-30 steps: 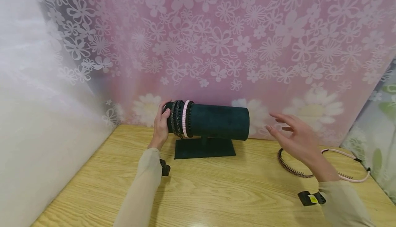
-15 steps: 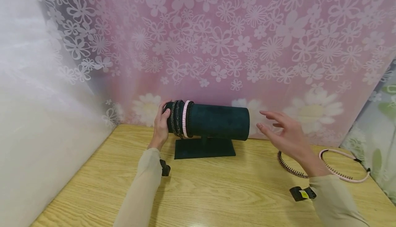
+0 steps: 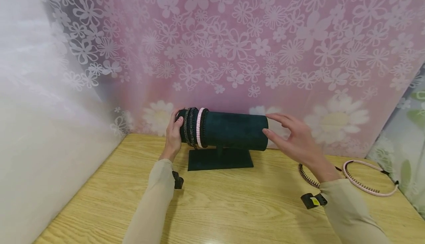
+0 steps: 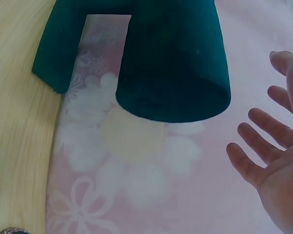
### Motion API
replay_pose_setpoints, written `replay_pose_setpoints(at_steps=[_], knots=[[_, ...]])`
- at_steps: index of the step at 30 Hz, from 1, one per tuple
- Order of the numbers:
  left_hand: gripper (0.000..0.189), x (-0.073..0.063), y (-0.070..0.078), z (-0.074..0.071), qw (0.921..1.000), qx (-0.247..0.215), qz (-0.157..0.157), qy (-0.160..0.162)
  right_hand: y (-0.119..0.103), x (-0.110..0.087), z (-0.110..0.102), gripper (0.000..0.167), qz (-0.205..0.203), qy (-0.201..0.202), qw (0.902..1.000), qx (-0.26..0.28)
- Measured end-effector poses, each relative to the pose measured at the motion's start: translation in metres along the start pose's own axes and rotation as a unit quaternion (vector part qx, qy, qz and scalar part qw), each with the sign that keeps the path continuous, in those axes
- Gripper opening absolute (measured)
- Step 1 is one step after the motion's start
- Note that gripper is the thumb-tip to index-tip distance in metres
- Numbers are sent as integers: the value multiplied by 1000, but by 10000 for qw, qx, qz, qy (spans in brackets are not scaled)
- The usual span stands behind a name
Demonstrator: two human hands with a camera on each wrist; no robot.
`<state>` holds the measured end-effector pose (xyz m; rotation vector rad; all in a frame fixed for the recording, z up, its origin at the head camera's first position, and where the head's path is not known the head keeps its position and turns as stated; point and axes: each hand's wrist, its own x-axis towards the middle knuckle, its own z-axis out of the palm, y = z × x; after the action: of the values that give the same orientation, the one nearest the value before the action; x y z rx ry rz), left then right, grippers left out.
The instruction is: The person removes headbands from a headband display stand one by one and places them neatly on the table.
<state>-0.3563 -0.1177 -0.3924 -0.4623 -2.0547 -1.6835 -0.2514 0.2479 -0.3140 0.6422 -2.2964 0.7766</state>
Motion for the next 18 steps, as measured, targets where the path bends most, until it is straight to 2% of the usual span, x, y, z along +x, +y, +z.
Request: replay_pose_setpoints(at_steps=[5,7,14,18], knots=[[51,-7,27,-2,10000,28,-79,-20,-5,10,4,51,-261,-37,9995,195],[51,-9,30,-2,10000,2,-78,0,-7,12,5,52,-270,-102,9994,179],[52,-10,31,-1,10000,-42,-34,-30,-14,20,13,52,-326,-259,9991,-1],[51,-5,16,-1,10000,-22,-56,-24,-19,24,19,51,-309,-347,9989,41]])
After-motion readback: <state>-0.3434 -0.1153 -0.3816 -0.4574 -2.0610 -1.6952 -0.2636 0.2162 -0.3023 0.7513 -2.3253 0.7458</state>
